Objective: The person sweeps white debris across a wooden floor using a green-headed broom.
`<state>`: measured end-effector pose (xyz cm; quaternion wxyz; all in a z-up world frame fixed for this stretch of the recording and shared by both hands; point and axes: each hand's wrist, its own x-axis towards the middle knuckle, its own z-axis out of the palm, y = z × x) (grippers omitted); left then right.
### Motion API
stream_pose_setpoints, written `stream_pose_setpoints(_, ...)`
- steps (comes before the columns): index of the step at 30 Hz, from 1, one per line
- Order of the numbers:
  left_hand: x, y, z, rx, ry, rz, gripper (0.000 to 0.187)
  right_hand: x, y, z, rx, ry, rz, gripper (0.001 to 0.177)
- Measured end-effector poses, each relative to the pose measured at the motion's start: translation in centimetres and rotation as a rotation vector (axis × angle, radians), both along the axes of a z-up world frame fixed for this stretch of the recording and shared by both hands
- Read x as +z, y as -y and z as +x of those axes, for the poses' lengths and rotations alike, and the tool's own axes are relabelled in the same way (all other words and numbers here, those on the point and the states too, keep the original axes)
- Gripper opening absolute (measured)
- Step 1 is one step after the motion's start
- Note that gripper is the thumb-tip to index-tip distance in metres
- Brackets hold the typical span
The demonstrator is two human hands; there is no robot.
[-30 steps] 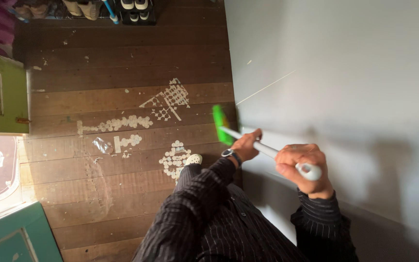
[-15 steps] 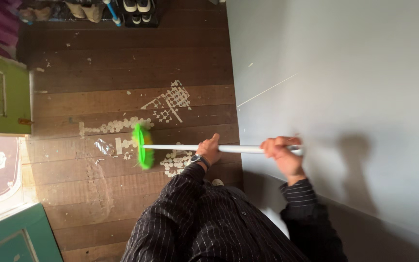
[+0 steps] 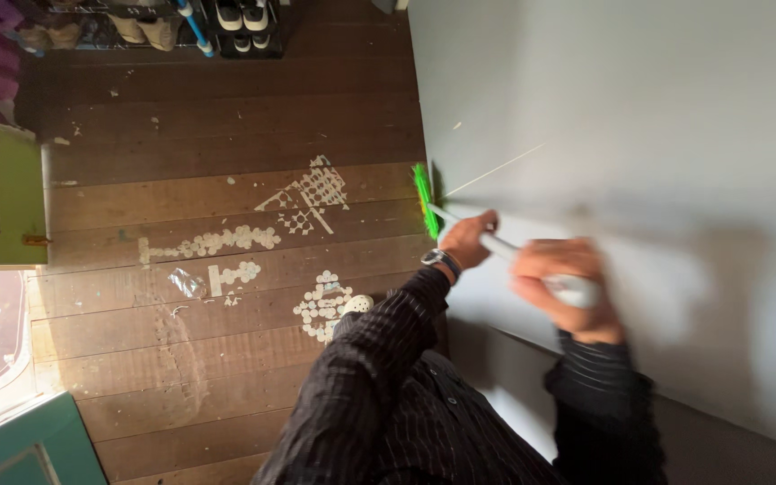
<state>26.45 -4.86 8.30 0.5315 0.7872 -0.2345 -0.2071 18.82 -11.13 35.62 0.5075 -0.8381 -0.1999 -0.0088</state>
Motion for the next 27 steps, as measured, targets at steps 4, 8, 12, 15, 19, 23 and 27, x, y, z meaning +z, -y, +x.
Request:
stream_pose_setpoints(4,-5.5,-2.9,0.6,0.059,-0.157,0.111,0.035,-4.9,-0.8,1.6,0.034,-0.13,0.266,0.029)
stream_pose_setpoints(8,-6.6,-6.3,-0.4,0.134,-0.008,0.109,0.026,-7.6,0.6,2.1,0.079,-0.144,0.538,0.032)
stream_pose_setpoints(12,-6.8,-10.0,-2.3,0.214,-0.023,0.184,0.024,-10.7,0.9,2.6,0.116,-0.199,0.714,0.032)
stream_pose_setpoints(15,-8.6,-12.4,-2.8,0.191,-0.095,0.353,0.018,-13.7,0.8,2.5,0.077,-0.285,0.76,0.036)
stream_pose_setpoints(19,-10.4,-13.8,-3.4,0.211,-0.094,0.498,0.008,-16.3,2.4,1.5,-0.012,-0.391,0.76,0.036)
stream_pose_setpoints(23,-5.6,-10.1,-3.1,0.128,-0.065,0.481,0.017,-13.1,7.8,0.8,-0.149,-0.305,0.72,0.021)
stream_pose_setpoints(27,3.3,-4.2,-2.7,-0.035,-0.06,0.254,0.04,-4.4,11.2,-2.2,-0.132,-0.258,0.86,0.024)
